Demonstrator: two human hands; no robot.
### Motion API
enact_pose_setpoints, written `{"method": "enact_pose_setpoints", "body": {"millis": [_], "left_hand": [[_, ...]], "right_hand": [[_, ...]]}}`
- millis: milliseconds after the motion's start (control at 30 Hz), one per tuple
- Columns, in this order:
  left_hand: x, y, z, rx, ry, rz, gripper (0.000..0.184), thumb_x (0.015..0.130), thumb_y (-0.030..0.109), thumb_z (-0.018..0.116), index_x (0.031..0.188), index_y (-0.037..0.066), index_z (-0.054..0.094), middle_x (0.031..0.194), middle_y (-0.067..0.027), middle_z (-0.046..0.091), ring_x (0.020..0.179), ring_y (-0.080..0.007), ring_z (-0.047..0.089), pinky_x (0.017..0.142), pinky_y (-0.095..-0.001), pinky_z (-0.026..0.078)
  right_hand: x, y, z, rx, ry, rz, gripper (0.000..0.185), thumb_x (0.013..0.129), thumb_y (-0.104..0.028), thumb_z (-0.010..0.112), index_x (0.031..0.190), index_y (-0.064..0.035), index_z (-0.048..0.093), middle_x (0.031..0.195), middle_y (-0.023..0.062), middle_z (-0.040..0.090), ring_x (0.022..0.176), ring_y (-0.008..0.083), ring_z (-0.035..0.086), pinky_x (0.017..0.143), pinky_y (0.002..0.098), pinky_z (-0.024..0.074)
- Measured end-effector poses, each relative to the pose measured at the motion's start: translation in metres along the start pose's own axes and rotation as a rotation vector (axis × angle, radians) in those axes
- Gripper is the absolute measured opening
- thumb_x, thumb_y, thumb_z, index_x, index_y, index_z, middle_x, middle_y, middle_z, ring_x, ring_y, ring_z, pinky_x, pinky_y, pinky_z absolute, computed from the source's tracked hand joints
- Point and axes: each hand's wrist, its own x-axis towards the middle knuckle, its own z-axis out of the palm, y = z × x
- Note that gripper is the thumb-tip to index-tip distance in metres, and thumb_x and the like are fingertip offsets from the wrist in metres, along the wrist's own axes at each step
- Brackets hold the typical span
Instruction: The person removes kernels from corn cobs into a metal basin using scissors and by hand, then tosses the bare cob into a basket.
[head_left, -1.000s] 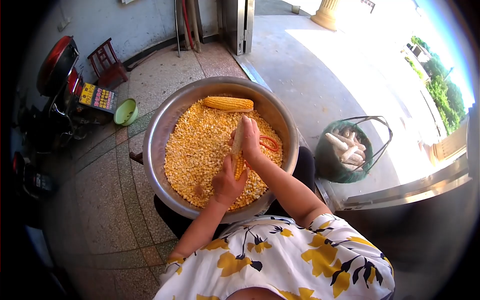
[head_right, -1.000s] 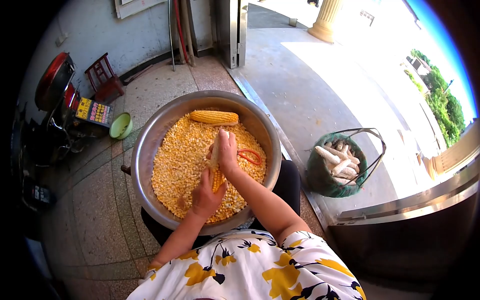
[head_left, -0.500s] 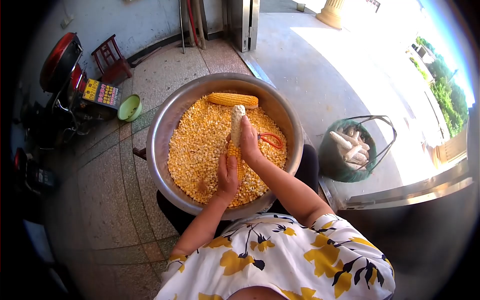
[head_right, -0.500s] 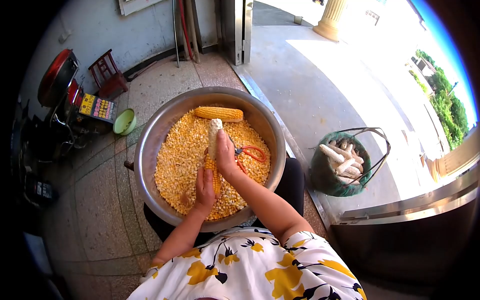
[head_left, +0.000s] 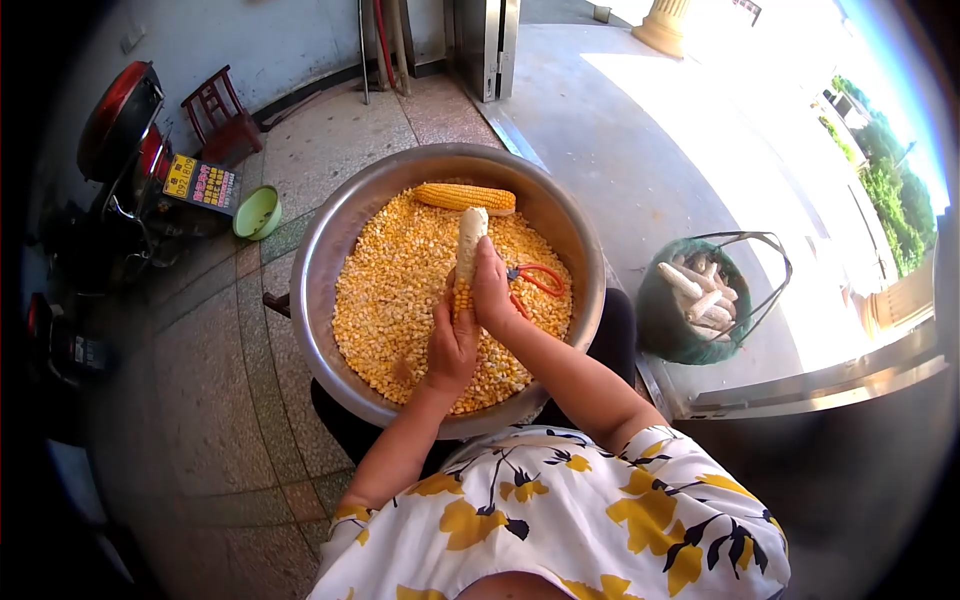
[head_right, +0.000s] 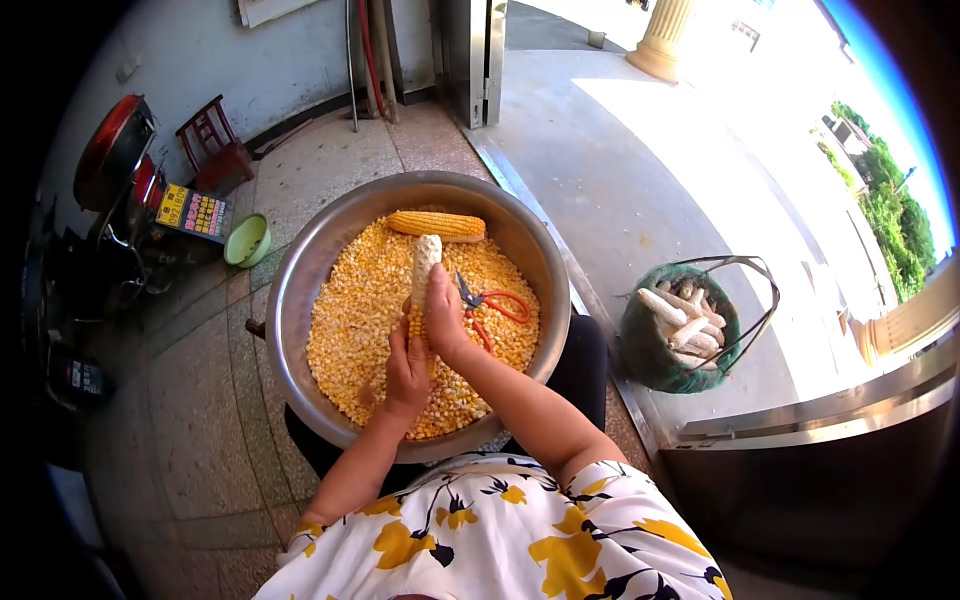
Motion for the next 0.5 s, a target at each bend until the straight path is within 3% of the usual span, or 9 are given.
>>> {"method": "enact_pose_setpoints", "body": {"millis": [67, 100, 133, 200, 233, 300, 367, 433, 500], "left_hand": [[-0.006, -0.007, -0.002, -0.169, -0.038, -0.225, 0.044, 0.099, 0.035, 0.034, 0.126, 0.001, 0.040, 0.109, -0.0165, 0.055, 0.092, -0.0290, 0.058, 0.077, -0.0367, 0.047], [-0.011, -0.011, -0.005, -0.336, -0.075, -0.454, 0.043, 0.099, 0.036, 0.033, 0.121, 0.001, 0.044, 0.102, -0.0123, 0.055, 0.084, -0.0250, 0.058, 0.073, -0.0348, 0.047], [-0.007, -0.016, -0.004, -0.332, -0.076, -0.447, 0.043, 0.099, 0.036, 0.033, 0.121, 0.001, 0.044, 0.102, -0.0123, 0.055, 0.084, -0.0250, 0.058, 0.073, -0.0348, 0.047], [-0.004, -0.026, 0.003, -0.193, 0.079, -0.192, 0.042, 0.100, 0.039, 0.031, 0.112, 0.002, 0.049, 0.087, -0.0051, 0.051, 0.069, -0.0194, 0.052, 0.065, -0.0323, 0.045], [-0.001, -0.015, -0.003, -0.145, 0.070, -0.174, 0.043, 0.099, 0.039, 0.034, 0.115, 0.002, 0.047, 0.092, -0.0098, 0.055, 0.072, -0.0235, 0.056, 0.065, -0.0347, 0.045], [0.002, -0.007, -0.010, -0.058, 0.025, -0.209, 0.043, 0.099, 0.038, 0.035, 0.117, 0.001, 0.046, 0.098, -0.0127, 0.055, 0.076, -0.0254, 0.058, 0.066, -0.0359, 0.045], [0.000, -0.007, -0.004, 0.027, -0.029, -0.247, 0.043, 0.098, 0.038, 0.036, 0.119, 0.001, 0.045, 0.103, -0.0155, 0.056, 0.079, -0.0273, 0.059, 0.067, -0.0370, 0.046], [-0.003, -0.006, 0.005, 0.220, 0.025, 0.049, 0.043, 0.098, 0.036, 0.037, 0.121, 0.000, 0.042, 0.112, -0.0199, 0.053, 0.087, -0.0301, 0.059, 0.068, -0.0379, 0.046], [0.000, 0.000, 0.003, 0.200, 0.049, 0.125, 0.042, 0.098, 0.035, 0.037, 0.121, 0.000, 0.043, 0.110, -0.0174, 0.054, 0.087, -0.0276, 0.059, 0.070, -0.0358, 0.046]], "right_hand": [[0.010, 0.015, -0.012, -0.442, 0.016, -0.512, 0.039, 0.098, -0.035, 0.036, 0.088, -0.0014, 0.051, 0.078, 0.0079, 0.054, 0.070, 0.0195, 0.048, 0.068, 0.0326, 0.0418], [0.014, 0.022, -0.016, -0.328, 0.000, -0.480, 0.036, 0.098, -0.032, 0.037, 0.087, -0.0011, 0.051, 0.079, 0.0067, 0.051, 0.073, 0.0182, 0.043, 0.071, 0.0313, 0.0387], [0.011, 0.019, -0.015, -0.365, 0.003, -0.497, 0.036, 0.099, -0.032, 0.036, 0.091, -0.0009, 0.052, 0.081, 0.0073, 0.051, 0.074, 0.0179, 0.044, 0.070, 0.0317, 0.0390], [0.019, 0.009, -0.015, -0.440, -0.061, -0.326, 0.038, 0.097, -0.036, 0.038, 0.092, -0.0015, 0.054, 0.080, 0.0080, 0.054, 0.075, 0.0184, 0.049, 0.071, 0.0319, 0.0408], [0.020, 0.002, -0.013, -0.442, -0.064, -0.323, 0.038, 0.097, -0.036, 0.038, 0.092, -0.0015, 0.054, 0.080, 0.0080, 0.054, 0.075, 0.0184, 0.049, 0.071, 0.0319, 0.0408], [0.016, -0.017, -0.007, -0.023, -0.055, 0.263, 0.040, 0.094, -0.042, 0.041, 0.100, -0.0041, 0.053, 0.083, 0.0095, 0.057, 0.075, 0.0204, 0.056, 0.069, 0.0319, 0.0458], [0.005, -0.015, 0.002, 0.043, -0.013, 0.207, 0.041, 0.093, -0.044, 0.042, 0.100, -0.0051, 0.053, 0.083, 0.0112, 0.059, 0.072, 0.0222, 0.058, 0.064, 0.0335, 0.0474], [-0.002, -0.008, 0.007, 0.034, 0.062, 0.058, 0.042, 0.090, -0.047, 0.044, 0.100, -0.0072, 0.051, 0.079, 0.0118, 0.059, 0.061, 0.0216, 0.058, 0.050, 0.0348, 0.0466], [-0.005, -0.009, 0.008, 0.045, 0.031, 0.034, 0.040, 0.092, -0.045, 0.043, 0.099, -0.0065, 0.050, 0.079, 0.0112, 0.058, 0.062, 0.0207, 0.056, 0.054, 0.0340, 0.0458]]}}
